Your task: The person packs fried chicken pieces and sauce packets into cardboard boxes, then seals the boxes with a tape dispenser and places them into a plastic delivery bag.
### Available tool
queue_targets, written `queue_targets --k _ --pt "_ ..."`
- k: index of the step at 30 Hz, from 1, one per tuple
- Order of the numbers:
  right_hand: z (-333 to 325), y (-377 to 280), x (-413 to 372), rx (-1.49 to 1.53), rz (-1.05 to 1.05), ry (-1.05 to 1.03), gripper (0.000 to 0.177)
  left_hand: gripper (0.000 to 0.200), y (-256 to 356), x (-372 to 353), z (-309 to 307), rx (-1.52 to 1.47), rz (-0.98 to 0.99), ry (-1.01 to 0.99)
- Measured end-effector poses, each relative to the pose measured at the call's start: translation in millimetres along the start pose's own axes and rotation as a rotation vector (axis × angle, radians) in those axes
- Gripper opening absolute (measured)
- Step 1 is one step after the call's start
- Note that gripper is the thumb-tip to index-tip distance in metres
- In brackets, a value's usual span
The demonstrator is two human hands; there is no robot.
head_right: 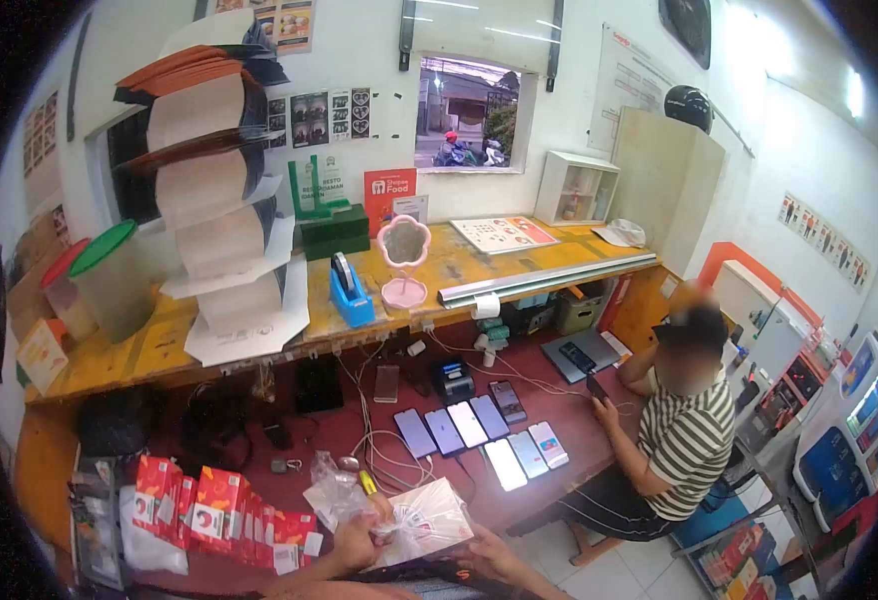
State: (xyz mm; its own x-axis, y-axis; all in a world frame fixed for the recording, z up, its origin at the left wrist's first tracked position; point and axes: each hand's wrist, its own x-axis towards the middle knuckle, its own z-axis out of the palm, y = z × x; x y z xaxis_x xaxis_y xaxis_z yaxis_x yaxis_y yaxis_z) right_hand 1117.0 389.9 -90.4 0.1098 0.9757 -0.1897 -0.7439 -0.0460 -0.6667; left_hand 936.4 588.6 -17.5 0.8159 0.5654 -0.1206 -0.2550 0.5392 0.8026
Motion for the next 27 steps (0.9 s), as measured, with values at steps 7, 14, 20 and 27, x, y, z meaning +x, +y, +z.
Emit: queue_targets --k 7,14,20,27 --pt "-33 -59 56 -0.283 0.161 0.072 0.044 0.012 18 38 -10 0.109 0.278 -0.089" --pt "-59 -152 133 -1.073 -0.327 0.288 0.031 0.027 -16 93 2 0.609 0.524 0.092" --pt "-15 -225 171 -1.35 -0.503 -0.375 0.034 0.018 -36 113 30 0.496 0.222 0.343" --pt "-32 -207 187 -1.385 -0.489 -0.781 0.032 0.013 -27 140 77 0.783 0.266 0.34"
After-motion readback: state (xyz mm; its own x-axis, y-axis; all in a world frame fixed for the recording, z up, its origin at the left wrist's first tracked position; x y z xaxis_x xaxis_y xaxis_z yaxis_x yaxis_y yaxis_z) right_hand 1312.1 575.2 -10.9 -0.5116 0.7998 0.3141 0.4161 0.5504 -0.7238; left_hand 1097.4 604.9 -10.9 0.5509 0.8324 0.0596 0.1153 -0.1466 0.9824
